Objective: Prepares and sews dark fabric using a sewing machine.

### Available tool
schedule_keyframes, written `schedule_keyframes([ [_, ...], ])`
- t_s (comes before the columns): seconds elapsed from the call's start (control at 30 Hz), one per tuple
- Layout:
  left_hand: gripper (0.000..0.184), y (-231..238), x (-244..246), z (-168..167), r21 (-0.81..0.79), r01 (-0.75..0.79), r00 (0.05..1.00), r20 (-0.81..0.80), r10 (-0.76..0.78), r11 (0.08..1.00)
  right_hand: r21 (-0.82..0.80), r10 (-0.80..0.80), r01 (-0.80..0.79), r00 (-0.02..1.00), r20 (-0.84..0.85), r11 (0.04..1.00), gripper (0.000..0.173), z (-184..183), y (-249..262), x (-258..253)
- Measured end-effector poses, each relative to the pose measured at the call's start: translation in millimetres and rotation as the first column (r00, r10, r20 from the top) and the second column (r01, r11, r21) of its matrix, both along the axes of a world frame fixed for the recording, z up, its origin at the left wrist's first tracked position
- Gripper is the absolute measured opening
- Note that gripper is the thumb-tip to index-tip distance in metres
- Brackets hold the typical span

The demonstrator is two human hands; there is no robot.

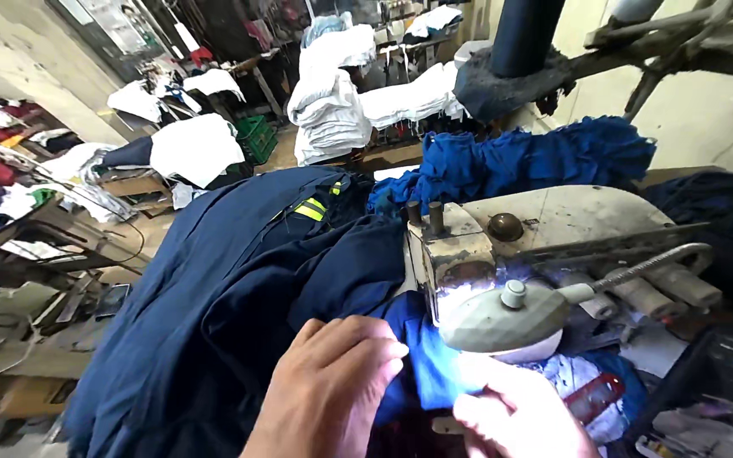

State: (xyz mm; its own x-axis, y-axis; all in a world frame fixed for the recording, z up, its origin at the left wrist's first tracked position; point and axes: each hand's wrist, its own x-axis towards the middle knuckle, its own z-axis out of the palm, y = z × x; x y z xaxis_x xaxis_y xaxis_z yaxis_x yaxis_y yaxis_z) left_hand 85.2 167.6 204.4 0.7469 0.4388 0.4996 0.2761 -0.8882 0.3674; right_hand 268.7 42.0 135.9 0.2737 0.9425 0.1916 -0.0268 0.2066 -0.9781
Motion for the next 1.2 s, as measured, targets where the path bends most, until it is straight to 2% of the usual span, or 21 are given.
schedule_keyframes([
  [0.03,0.024,6.2,2.8,-4.4,0.061,0.022,0.999,-0.027,-0.021,0.998,-0.094,0.067,-0.090,0.973,-0.220,0.992,0.008,-0.5,0.0,-0.3],
  [0.07,0.024,13.8,7.9,-10.9,0.138,0.056,0.995,-0.094,-0.043,0.989,-0.140,0.103,-0.163,0.926,-0.364,0.976,0.011,-2.0,-0.3,-0.9],
  [0.1,0.023,23.9,12.7,-18.4,0.199,0.111,0.981,-0.180,-0.074,0.974,-0.153,0.114,-0.197,0.895,-0.431,0.968,0.013,-3.8,-1.2,-1.8],
  [0.17,0.021,42.1,19.2,-24.2,0.269,0.185,0.935,-0.343,-0.086,0.945,-0.173,0.073,-0.153,0.914,-0.398,0.973,0.007,-4.6,-2.9,-5.6],
  [0.23,0.020,48.3,19.9,-10.3,0.217,0.272,0.890,-0.426,-0.160,0.937,-0.170,0.025,-0.084,0.946,-0.323,0.982,0.019,-8.3,-5.3,-8.5],
  [0.27,0.022,48.7,18.0,0.2,0.150,0.337,0.863,-0.444,-0.241,0.929,-0.129,0.022,-0.064,0.953,-0.303,0.990,0.020,-11.9,-6.9,-8.8],
  [0.33,0.025,48.3,12.0,21.6,-0.083,0.471,0.776,-0.435,-0.457,0.878,-0.006,0.031,-0.033,0.974,-0.223,0.999,0.020,-12.6,-7.6,-6.4],
  [0.4,0.027,49.4,8.4,30.6,-0.230,0.525,0.707,-0.418,-0.570,0.819,0.088,-0.038,0.043,0.998,-0.059,0.995,0.018,1.2,-0.7,-0.4],
  [0.47,0.029,47.7,8.4,30.2,-0.192,0.545,0.710,-0.410,-0.572,0.816,0.111,-0.117,0.102,0.984,0.138,0.989,0.016,14.6,9.3,5.4],
  [0.53,0.028,43.3,6.4,32.4,-0.112,0.547,0.745,-0.386,-0.544,0.829,0.004,0.012,-0.014,0.969,0.248,1.000,0.020,24.1,14.2,9.0],
  [0.6,0.025,43.9,3.6,29.8,0.088,0.473,0.827,-0.387,-0.408,0.876,-0.023,0.124,-0.124,0.933,0.338,0.992,0.028,25.0,14.1,8.1],
  [0.67,0.022,38.8,7.4,27.3,0.262,0.405,0.878,-0.379,-0.293,0.876,-0.052,0.149,-0.140,0.904,0.401,0.989,0.031,23.6,13.3,6.6],
  [0.73,0.018,24.4,16.5,31.0,0.330,0.387,0.894,-0.363,-0.263,0.861,-0.089,0.161,-0.135,0.888,0.430,0.987,0.031,24.0,10.8,0.9],
  [0.8,0.010,14.3,23.6,34.7,0.285,0.393,0.880,-0.391,-0.268,0.874,-0.063,0.135,-0.119,0.881,0.454,0.991,0.032,24.2,3.2,-7.8],
  [0.87,0.030,9.4,28.2,31.9,0.128,0.457,0.808,-0.473,-0.351,0.880,-0.080,0.136,-0.112,0.883,0.448,0.991,0.033,18.9,-3.6,-12.2],
  [0.9,0.039,10.2,30.9,25.4,0.076,0.520,0.759,-0.498,-0.419,0.851,-0.101,0.150,-0.117,0.888,0.435,0.988,0.032,15.0,-4.8,-12.5],
  [0.93,0.040,13.1,33.4,18.8,0.050,0.582,0.717,-0.503,-0.483,0.811,-0.105,0.159,-0.126,0.892,0.423,0.986,0.029,11.5,-5.6,-11.3],
  [0.97,0.033,18.1,36.0,14.8,0.034,0.616,0.696,-0.492,-0.523,0.787,-0.094,0.163,-0.136,0.899,0.407,0.986,0.026,9.4,-6.2,-8.7],
  [1.0,0.023,23.2,38.7,18.3,0.004,0.606,0.684,-0.513,-0.519,0.795,-0.084,0.164,-0.142,0.905,0.394,0.986,0.023,9.6,-6.3,-4.8],
  [1.13,0.024,30.9,54.3,61.7,-0.086,0.366,0.541,-0.791,-0.287,0.927,0.031,0.023,-0.036,0.935,0.354,0.999,0.023,9.1,5.2,9.7],
  [1.2,0.017,31.3,57.2,68.6,-0.097,0.345,0.517,-0.810,-0.276,0.933,0.106,-0.024,-0.018,0.924,0.382,0.994,0.025,6.3,13.3,16.7],
])
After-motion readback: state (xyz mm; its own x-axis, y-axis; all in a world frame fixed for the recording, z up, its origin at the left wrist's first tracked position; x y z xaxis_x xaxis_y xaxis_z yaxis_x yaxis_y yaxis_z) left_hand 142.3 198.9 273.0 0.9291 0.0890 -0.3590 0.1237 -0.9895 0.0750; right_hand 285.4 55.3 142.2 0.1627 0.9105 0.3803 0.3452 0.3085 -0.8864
